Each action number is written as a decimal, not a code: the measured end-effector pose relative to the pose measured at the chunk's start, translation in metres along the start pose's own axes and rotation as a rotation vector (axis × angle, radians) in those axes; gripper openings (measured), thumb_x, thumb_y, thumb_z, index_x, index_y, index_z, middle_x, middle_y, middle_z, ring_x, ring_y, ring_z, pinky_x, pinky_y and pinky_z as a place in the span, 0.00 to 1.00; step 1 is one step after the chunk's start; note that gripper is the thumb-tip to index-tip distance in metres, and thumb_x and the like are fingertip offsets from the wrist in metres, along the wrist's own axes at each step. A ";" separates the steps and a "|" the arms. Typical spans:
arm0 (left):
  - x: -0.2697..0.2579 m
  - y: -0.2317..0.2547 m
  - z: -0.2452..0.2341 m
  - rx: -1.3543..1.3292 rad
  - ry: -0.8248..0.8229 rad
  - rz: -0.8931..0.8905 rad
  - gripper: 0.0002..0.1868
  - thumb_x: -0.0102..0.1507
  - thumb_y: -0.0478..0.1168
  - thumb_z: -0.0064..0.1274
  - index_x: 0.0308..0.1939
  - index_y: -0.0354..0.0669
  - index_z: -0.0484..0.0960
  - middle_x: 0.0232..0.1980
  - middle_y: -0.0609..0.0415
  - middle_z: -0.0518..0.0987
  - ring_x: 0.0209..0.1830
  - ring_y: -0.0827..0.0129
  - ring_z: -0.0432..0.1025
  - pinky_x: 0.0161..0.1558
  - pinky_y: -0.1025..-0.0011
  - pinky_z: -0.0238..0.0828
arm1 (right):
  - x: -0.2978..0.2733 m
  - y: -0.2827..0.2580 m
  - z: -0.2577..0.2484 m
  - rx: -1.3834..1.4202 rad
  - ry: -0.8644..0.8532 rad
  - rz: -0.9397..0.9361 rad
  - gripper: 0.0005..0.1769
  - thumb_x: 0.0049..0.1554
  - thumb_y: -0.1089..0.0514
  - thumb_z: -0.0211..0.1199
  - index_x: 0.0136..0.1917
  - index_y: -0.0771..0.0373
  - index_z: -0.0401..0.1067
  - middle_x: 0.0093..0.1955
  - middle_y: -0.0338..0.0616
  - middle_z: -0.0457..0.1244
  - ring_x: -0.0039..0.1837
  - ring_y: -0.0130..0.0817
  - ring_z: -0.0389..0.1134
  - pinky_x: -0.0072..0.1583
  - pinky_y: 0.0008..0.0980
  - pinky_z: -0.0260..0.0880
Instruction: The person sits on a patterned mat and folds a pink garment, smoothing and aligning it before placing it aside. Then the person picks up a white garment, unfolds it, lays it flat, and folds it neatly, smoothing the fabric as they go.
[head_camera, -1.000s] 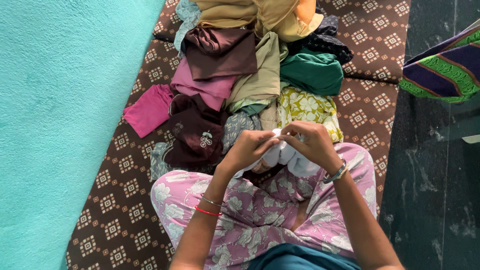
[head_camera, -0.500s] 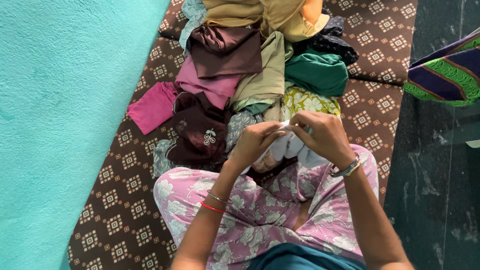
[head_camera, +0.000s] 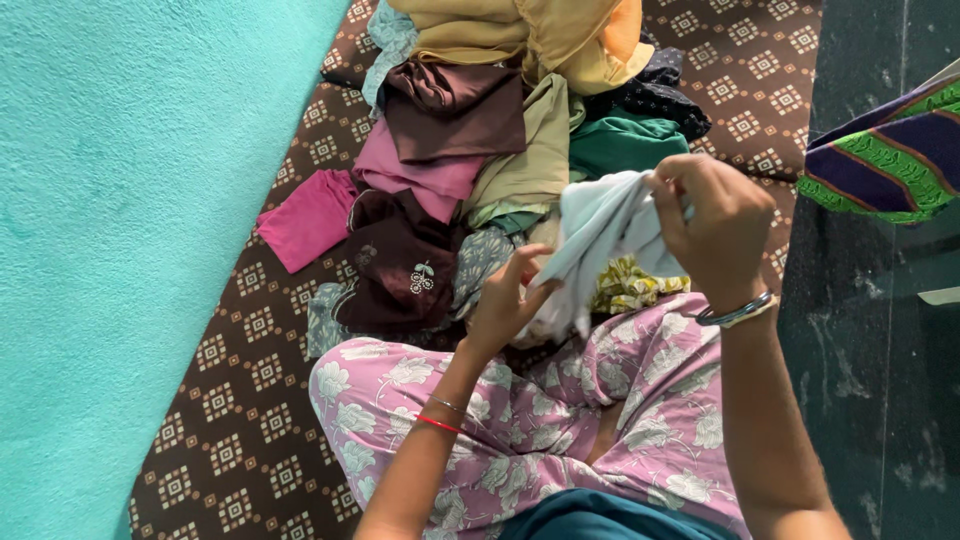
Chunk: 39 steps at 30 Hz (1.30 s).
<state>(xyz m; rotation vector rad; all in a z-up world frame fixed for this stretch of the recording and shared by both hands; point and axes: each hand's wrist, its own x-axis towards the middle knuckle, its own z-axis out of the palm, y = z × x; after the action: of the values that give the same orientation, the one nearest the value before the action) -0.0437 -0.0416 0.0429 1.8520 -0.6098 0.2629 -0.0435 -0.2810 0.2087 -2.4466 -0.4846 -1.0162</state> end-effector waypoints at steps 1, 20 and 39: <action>-0.005 -0.007 0.003 0.071 0.051 0.042 0.24 0.65 0.38 0.62 0.63 0.47 0.70 0.41 0.53 0.77 0.33 0.65 0.76 0.36 0.68 0.75 | 0.001 0.002 -0.003 -0.003 0.004 0.000 0.07 0.67 0.62 0.71 0.49 0.62 0.73 0.43 0.42 0.68 0.43 0.34 0.71 0.46 0.34 0.68; -0.002 0.036 0.083 0.514 0.241 0.014 0.18 0.60 0.52 0.62 0.39 0.40 0.83 0.46 0.52 0.77 0.44 0.56 0.73 0.40 0.58 0.72 | 0.015 -0.005 -0.003 -0.086 0.077 0.102 0.07 0.66 0.63 0.69 0.48 0.63 0.72 0.41 0.42 0.68 0.45 0.37 0.72 0.48 0.36 0.68; -0.004 -0.004 0.104 0.424 0.207 -0.086 0.30 0.59 0.63 0.62 0.46 0.38 0.83 0.49 0.48 0.78 0.53 0.55 0.72 0.59 0.54 0.63 | 0.006 0.038 -0.013 -0.055 0.182 0.191 0.07 0.67 0.64 0.71 0.47 0.65 0.73 0.42 0.44 0.69 0.46 0.35 0.72 0.49 0.33 0.68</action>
<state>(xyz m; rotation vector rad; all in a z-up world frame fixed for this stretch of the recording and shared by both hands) -0.0562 -0.1359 0.0001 2.2145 -0.3461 0.5533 -0.0292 -0.3194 0.2113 -2.3640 -0.1619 -1.1691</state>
